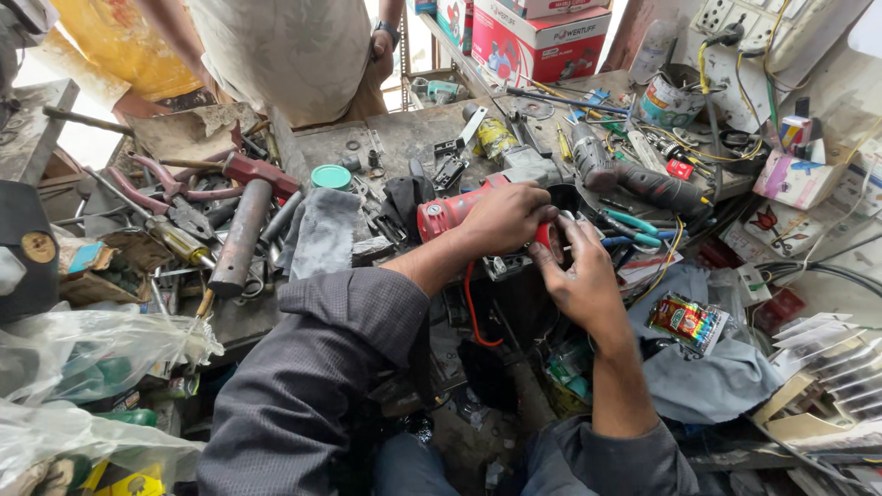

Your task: The person repairs an electric mixer at a cluttered workbench. They cut and strip a red wire with pliers, wrap the connection with red electrical tape, disassemble the mixer's motor housing by hand, and drive screws using a cordless drill to reassemble the housing.

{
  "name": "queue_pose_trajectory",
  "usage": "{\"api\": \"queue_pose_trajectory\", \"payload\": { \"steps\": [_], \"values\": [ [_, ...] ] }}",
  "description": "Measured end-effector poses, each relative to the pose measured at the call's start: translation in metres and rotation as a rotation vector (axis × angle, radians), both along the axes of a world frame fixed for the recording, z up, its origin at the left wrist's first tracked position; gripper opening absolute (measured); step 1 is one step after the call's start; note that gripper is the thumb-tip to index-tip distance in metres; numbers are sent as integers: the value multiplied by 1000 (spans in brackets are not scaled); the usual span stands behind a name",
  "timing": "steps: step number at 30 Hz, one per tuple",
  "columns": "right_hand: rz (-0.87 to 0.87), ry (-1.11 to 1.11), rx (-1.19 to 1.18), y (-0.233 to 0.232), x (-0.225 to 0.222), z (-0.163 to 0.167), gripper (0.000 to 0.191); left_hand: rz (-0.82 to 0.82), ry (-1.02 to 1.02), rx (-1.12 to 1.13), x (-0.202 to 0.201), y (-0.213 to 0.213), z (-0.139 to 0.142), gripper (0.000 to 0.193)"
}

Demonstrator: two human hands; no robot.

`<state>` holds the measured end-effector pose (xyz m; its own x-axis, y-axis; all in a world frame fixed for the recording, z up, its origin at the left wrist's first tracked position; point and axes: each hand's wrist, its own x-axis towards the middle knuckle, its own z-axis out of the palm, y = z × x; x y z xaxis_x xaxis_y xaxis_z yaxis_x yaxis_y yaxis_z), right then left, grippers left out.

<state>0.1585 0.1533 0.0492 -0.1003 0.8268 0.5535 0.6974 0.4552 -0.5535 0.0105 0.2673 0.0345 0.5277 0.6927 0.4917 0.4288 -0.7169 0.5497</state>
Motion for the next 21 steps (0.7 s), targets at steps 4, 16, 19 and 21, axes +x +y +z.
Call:
{"api": "queue_pose_trajectory", "payload": {
  "steps": [4,16,19,21],
  "values": [
    [-69,16,-114,3,-3,2,40,8,18,-2,0,3,-2,26],
    [27,105,82,15,-2,-17,40,76,25,-32,-6,-3,8,23],
    [43,150,71,13,0,-23,41,20,10,64,-5,-6,11,19],
    [71,192,60,10,0,-26,43,23,17,44,-5,-8,10,19]
  ]
}}
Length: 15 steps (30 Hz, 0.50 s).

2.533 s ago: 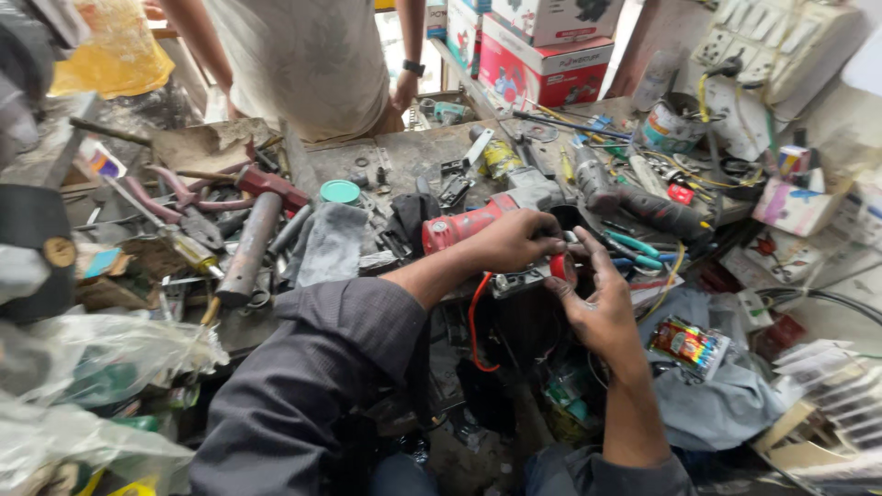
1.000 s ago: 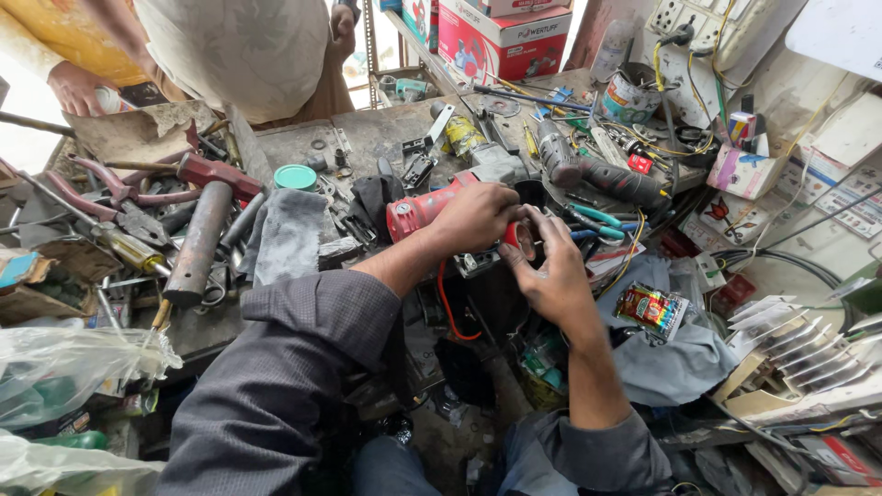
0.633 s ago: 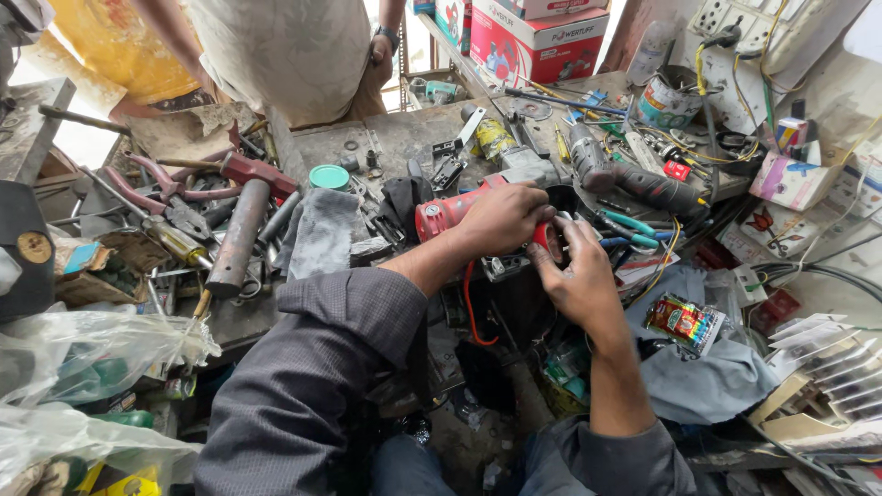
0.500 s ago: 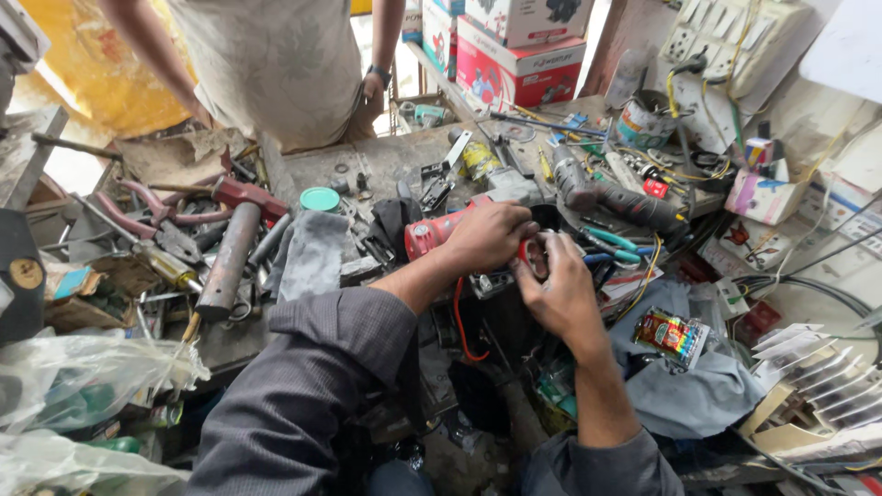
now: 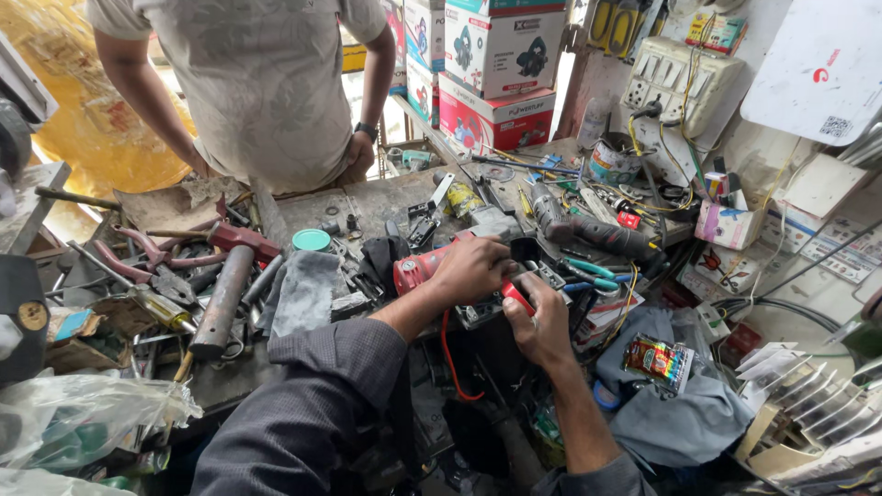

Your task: The person repairs an electric mixer at a cluttered workbench. They cut and strip a red wire with pliers, wrap the connection with red electrical tape, disassemble the mixer's motor housing by hand, and drive screws using a cordless drill to reassemble the housing.

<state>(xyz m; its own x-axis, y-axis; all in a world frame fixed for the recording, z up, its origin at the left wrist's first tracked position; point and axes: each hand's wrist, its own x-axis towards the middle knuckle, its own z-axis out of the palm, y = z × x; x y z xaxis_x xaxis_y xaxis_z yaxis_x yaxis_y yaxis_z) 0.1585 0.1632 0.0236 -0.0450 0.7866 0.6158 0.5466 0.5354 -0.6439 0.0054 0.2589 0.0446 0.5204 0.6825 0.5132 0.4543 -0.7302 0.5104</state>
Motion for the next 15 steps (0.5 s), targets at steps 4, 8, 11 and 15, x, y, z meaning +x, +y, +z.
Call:
{"api": "queue_pose_trajectory", "payload": {
  "steps": [4,8,11,15],
  "values": [
    [72,93,-29,-7,1,-3,47,-72,-20,53,0,1,-1,19],
    [140,156,-54,-16,0,-3,42,-119,-44,99,2,2,-3,17],
    [127,140,-37,-28,-6,2,41,-150,-58,71,4,0,-7,14],
    [360,185,89,-55,-20,16,34,-43,-46,71,1,7,-4,9]
  ]
}}
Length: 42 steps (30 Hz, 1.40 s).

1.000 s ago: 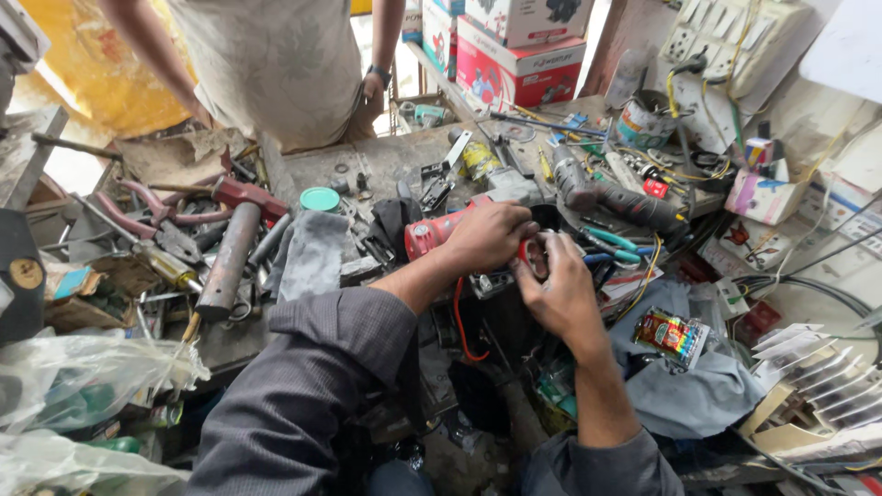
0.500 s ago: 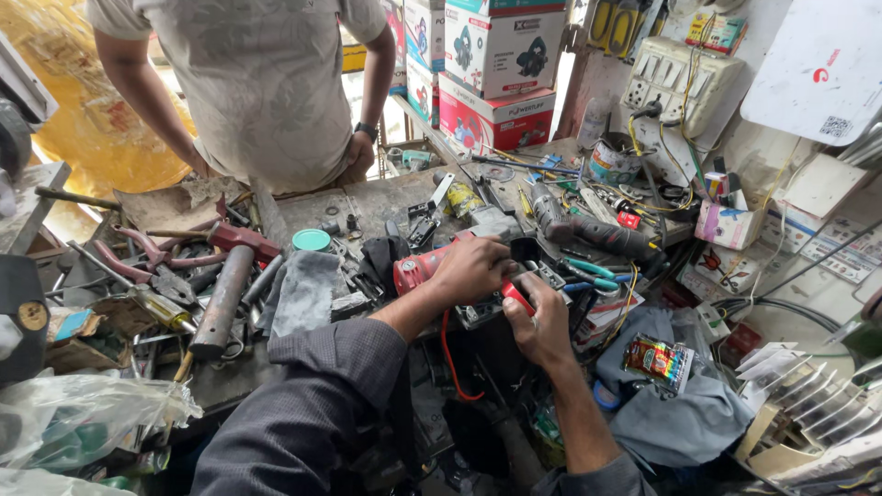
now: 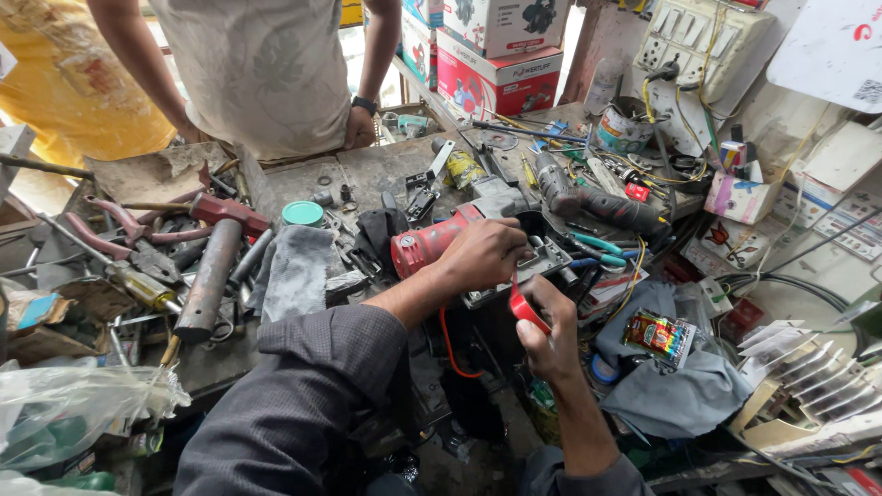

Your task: The person repairs an electric mixer at a cluttered workbench. They cut and strip a red wire with pliers, wrap the connection with red electrical tape, disassemble the mixer's motor housing by hand, and drive screws using a cordless drill to reassemble the housing.

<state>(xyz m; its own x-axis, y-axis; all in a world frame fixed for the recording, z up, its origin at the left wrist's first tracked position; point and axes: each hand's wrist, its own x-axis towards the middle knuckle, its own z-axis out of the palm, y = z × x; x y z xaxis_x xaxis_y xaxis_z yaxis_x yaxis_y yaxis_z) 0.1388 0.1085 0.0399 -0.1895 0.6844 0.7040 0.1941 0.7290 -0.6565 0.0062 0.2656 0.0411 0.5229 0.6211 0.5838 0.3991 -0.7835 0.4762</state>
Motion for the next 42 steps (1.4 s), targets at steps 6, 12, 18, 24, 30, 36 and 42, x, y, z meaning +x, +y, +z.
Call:
{"api": "queue_pose_trajectory", "payload": {
  "steps": [6,12,18,24,30,36,42],
  "values": [
    [77,115,-89,-24,4,2,53,100,46,-31,-8,-15,4,19],
    [-175,239,-106,-38,70,-36,57,83,256,-222,-22,2,20,27],
    [-308,262,-228,-46,96,-78,52,-31,177,-370,-23,22,10,26],
    [-345,181,-204,-34,83,-80,47,-209,164,-365,-39,30,17,22],
    [-336,199,-235,-20,77,-79,46,-255,147,-308,-43,25,25,23],
    [-348,202,-236,-7,88,-78,46,-181,119,-310,-35,22,23,23],
    [-498,41,-125,32,108,-51,53,-115,111,-334,-38,11,38,27]
  ]
}}
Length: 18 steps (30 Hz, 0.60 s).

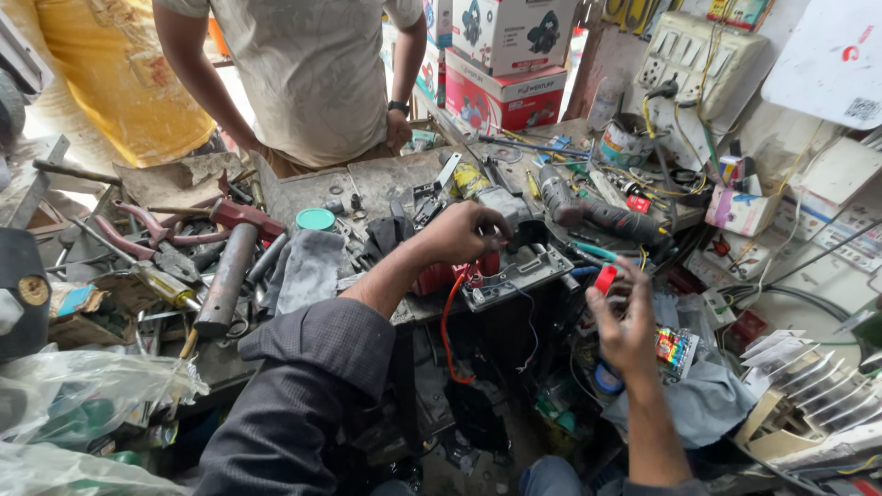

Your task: The person repairs an electric mixer at a cluttered workbench. They cut and strip a red wire with pliers, wrap the connection with red electrical tape, disassemble the mixer's motor housing by hand, and drive screws using a cordless drill to reassemble the housing.

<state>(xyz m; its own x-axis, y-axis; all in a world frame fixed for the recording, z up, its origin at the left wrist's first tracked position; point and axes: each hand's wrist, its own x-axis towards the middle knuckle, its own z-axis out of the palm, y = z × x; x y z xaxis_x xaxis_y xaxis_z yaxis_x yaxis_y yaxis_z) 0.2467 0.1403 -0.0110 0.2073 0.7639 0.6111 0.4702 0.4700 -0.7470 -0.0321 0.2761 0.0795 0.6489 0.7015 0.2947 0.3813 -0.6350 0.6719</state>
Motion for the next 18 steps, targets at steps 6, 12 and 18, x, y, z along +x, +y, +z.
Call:
{"api": "queue_pose_trajectory", "payload": {
  "steps": [6,12,18],
  "values": [
    [-190,-277,-57,41,25,25,54,153,-84,45,-5,-9,14,34],
    [-219,-467,4,105,38,57,51,196,-111,245,-9,-8,21,23],
    [-297,-530,-128,144,30,93,53,161,-282,75,-2,-6,19,18]
  ]
}}
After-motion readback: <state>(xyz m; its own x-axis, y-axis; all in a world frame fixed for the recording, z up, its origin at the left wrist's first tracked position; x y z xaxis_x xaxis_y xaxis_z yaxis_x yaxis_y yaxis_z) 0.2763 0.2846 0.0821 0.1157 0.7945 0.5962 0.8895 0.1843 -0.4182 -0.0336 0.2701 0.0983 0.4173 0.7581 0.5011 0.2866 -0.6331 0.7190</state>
